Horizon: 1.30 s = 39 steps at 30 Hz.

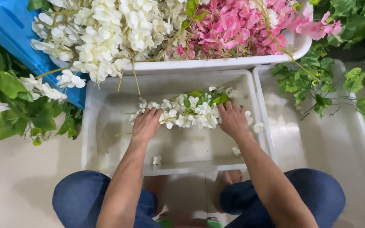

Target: The person arranges artificial white and pink flowers by hand. They pick up bunches of white flowers from a blue bin, separate them, and place them into a white bin. Later, they handle pink flowers in a similar manner, arranging them alongside the white ones.

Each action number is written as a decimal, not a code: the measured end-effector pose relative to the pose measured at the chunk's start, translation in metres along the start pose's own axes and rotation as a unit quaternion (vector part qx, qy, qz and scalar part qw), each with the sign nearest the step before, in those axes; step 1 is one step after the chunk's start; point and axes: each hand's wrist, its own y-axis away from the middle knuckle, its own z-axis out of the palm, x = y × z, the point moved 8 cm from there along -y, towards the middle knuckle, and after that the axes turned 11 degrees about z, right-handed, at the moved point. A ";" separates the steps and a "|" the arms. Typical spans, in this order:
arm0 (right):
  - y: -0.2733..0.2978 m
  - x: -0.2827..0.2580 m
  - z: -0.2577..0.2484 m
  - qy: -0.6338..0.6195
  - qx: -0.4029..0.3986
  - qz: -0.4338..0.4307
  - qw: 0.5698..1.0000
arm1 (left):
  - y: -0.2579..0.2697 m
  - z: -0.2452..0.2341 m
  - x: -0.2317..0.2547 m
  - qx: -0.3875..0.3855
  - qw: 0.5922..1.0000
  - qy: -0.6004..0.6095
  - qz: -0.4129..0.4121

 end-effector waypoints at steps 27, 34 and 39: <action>0.015 -0.023 0.148 -0.150 -0.294 0.123 0.936 | -0.001 0.106 0.035 -0.251 0.946 0.132 -0.157; 0.016 -0.024 0.132 -0.130 -0.280 0.099 0.946 | 0.001 0.115 0.038 -0.229 0.954 0.117 -0.154; 0.021 -0.035 0.068 -0.184 -0.228 0.044 0.955 | -0.005 0.061 0.058 -0.158 0.965 0.158 -0.135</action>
